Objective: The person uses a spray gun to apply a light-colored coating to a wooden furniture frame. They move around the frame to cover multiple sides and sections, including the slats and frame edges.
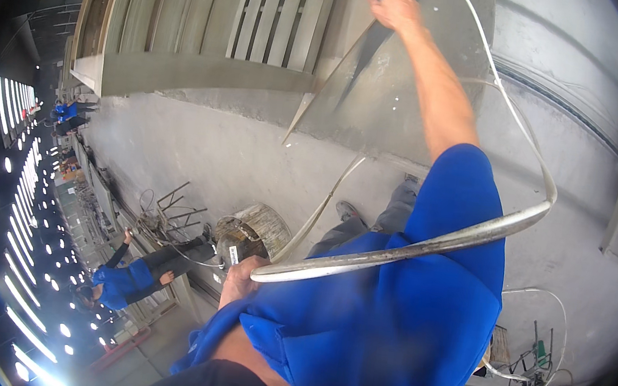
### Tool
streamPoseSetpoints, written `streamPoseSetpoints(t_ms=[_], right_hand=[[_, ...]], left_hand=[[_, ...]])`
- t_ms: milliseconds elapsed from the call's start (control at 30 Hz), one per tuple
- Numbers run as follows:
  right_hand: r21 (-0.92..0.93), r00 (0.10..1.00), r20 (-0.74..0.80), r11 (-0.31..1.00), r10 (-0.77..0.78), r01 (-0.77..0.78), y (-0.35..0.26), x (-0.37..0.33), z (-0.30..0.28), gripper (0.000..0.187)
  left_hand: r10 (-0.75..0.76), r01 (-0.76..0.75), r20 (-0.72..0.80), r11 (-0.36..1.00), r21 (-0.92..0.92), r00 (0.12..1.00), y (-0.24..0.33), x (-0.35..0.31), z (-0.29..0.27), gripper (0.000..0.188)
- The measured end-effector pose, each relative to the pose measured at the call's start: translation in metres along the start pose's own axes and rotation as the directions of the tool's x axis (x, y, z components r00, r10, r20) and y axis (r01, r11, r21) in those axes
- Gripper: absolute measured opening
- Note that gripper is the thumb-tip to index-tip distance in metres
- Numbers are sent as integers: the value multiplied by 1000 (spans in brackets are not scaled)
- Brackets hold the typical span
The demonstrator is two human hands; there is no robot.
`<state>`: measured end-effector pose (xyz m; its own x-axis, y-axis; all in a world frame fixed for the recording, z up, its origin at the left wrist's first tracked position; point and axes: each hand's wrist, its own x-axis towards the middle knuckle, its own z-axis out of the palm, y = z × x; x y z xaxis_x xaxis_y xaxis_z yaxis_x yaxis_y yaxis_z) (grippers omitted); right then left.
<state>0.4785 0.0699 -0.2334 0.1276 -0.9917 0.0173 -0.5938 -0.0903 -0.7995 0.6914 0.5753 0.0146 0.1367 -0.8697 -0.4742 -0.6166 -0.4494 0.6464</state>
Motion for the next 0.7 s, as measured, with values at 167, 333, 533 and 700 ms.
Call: streamPoseSetpoints(t_ms=[167,333,533,700], right_hand=[[124,975,106,975,-197,184,35,-122,-14,52],[385,958,128,877,258,-288,42,-281,25,52],[651,602,72,420,795,-633,-4,-371,117,30],[944,884,-49,311,465,-111,-83,-414,91,38]], left_hand=[[12,-13,62,1000,18,998,-49,-16,-22,16],[109,-110,60,994,18,992,-114,-36,-52,26],[227,-227,32,974,4,973,-216,-76,-108,32],[221,-221,36,975,-5,975,-271,-114,-159,22]])
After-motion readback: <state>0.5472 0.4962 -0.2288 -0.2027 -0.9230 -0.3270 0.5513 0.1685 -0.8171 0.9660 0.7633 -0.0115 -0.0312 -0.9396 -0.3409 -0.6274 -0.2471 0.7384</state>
